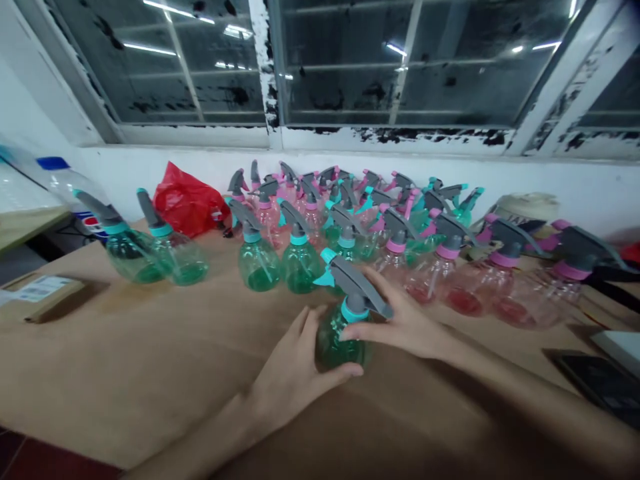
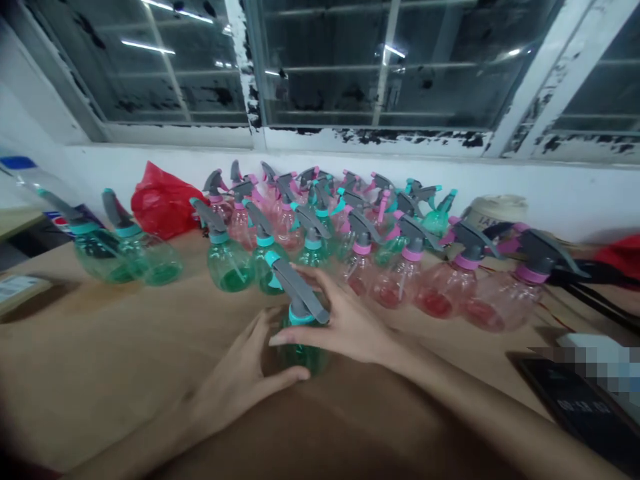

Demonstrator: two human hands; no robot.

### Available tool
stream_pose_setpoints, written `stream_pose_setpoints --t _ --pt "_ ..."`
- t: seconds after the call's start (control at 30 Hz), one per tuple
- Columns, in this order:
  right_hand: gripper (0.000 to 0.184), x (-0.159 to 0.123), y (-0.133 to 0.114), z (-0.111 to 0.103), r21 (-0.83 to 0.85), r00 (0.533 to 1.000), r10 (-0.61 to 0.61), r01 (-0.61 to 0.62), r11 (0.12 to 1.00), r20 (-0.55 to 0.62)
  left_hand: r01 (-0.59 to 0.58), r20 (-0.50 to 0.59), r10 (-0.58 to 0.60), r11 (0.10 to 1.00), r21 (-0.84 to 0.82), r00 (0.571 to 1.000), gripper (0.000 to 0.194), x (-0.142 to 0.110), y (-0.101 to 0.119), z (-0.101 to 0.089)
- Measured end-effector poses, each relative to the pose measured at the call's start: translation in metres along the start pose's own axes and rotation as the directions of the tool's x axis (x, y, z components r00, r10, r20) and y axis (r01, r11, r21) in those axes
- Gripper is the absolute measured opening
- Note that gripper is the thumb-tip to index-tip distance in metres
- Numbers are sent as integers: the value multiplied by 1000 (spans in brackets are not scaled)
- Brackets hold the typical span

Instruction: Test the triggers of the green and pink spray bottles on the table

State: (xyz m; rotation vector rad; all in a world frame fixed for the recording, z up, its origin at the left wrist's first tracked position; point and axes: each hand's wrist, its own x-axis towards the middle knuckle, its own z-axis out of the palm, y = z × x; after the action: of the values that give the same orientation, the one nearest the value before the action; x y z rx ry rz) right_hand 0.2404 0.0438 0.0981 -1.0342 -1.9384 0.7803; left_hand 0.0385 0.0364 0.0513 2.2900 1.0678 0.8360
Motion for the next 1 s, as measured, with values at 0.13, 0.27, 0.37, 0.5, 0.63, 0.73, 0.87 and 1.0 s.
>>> stream_pose_setpoints --t 0.13,0.27,0.37,0.5,0.63,0.73,0.87,1.0 --pt "44 -4 10 0 78 990 16 -5 997 -138 -54 46 54 999 -6 998 71 17 12 18" --pt "29 -3 15 -3 65 975 31 -18 998 -219 -186 75 186 982 -8 980 81 33 3 28" --pt "31 -2 20 -9 17 974 15 -11 1000 -228 -250 138 251 968 -21 958 72 39 -13 28" --pt "39 -1 26 -16 -28 982 -2 -3 1000 -191 -268 179 272 962 -46 946 54 41 -29 23" --pt "37 0 25 -18 16 982 -1 4 1000 -191 -254 172 254 967 -23 952 38 40 -30 23" --pt "28 -1 24 -18 10 982 16 -14 1000 -190 -235 172 233 972 -7 957 31 39 -28 24" --pt "19 -1 27 -18 -3 981 19 -20 1000 -192 -228 178 224 974 1 958 29 38 -27 25" --pt "21 -1 28 -17 78 977 -1 18 997 -214 -222 177 219 975 -3 959 29 37 -26 25"
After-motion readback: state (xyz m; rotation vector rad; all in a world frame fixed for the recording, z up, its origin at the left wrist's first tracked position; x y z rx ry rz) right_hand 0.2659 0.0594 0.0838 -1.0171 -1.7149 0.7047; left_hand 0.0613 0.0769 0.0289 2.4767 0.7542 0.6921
